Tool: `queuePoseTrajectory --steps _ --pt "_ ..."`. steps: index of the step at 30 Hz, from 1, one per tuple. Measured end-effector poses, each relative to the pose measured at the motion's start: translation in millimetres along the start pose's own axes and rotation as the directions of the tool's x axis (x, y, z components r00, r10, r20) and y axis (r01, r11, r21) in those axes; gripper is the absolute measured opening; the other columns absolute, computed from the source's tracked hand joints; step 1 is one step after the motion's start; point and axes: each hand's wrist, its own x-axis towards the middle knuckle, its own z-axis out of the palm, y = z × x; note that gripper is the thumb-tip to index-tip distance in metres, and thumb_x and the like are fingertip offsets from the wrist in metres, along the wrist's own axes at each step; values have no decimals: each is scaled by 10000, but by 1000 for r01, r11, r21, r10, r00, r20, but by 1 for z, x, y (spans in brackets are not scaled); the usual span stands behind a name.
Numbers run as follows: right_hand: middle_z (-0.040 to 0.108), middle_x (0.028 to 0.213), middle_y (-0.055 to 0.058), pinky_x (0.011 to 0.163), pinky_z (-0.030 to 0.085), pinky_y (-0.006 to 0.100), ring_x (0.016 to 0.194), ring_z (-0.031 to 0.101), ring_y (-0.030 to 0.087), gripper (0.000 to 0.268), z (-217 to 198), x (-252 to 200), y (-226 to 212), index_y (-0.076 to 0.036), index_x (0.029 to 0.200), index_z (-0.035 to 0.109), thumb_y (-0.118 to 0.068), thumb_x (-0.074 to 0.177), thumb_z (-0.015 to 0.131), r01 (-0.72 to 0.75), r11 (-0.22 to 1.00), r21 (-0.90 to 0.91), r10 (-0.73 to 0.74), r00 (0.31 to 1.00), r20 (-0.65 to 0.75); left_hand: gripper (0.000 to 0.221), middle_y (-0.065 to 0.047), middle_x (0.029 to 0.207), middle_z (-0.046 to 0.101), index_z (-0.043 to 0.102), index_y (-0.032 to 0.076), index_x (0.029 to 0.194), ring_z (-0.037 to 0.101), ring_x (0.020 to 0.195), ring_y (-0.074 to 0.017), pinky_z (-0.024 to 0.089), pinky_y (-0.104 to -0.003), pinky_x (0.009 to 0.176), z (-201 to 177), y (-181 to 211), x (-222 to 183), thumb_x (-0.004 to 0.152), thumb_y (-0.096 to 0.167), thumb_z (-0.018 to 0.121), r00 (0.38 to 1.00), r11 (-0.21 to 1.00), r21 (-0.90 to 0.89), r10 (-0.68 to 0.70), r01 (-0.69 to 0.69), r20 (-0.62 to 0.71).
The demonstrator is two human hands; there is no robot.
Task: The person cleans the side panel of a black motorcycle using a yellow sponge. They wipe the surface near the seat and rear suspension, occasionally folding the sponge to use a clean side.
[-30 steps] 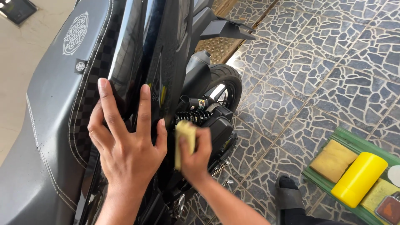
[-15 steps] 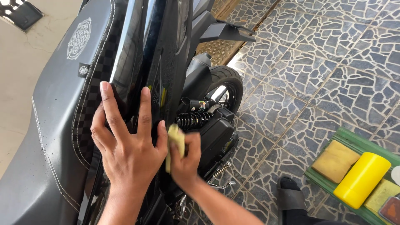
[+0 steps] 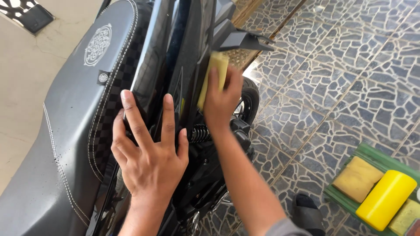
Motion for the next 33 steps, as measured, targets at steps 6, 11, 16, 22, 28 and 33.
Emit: queuePoseTrajectory --steps 6,11,16,22,28,33 --pt "509 849 57 710 393 371 769 475 213 268 4 -2 19 -102 879 550 -340 995 585 4 997 -77 -6 1000 -26 576 -266 1599 388 425 311 1624 631 1251 -397 591 -443 905 0 4 -1 1099 532 512 1000 1000 7 -30 30 0" --pt "525 850 10 678 423 320 747 514 152 225 24 72 30 -151 902 655 -371 940 622 94 988 -121 -94 996 7 573 -268 1593 385 459 307 1608 631 1242 -394 594 -444 893 -2 3 2 1084 520 549 1000 1000 -2 -18 18 -5" --pt "456 826 52 683 390 360 744 454 195 317 -18 -32 10 -96 782 500 -294 1010 595 131 989 -67 -126 989 74 540 -267 1581 401 514 304 1576 615 1240 -392 595 -444 900 -5 3 4 1072 493 549 999 999 -26 -32 31 -28" --pt "493 878 28 657 399 310 746 458 154 188 -30 -83 13 -100 910 551 -265 972 617 -90 996 9 89 990 114 537 -277 1585 406 454 280 1613 634 1231 -413 601 -464 907 -2 4 2 1117 486 448 999 1000 -18 -19 18 -40" --pt "497 883 23 674 447 310 747 480 155 309 17 48 -17 -120 914 568 -419 986 546 129 991 -44 -131 990 -59 583 -275 1593 393 451 293 1612 630 1236 -404 597 -458 907 -4 5 3 1081 508 561 999 1000 -16 -28 27 -26" --pt "551 914 26 738 455 329 829 526 168 299 12 46 -28 -154 959 562 -447 987 511 33 999 -34 -34 999 -34 561 -275 1591 378 476 295 1598 609 1247 -398 607 -441 881 -4 2 2 1076 489 550 999 999 -32 -28 27 -31"
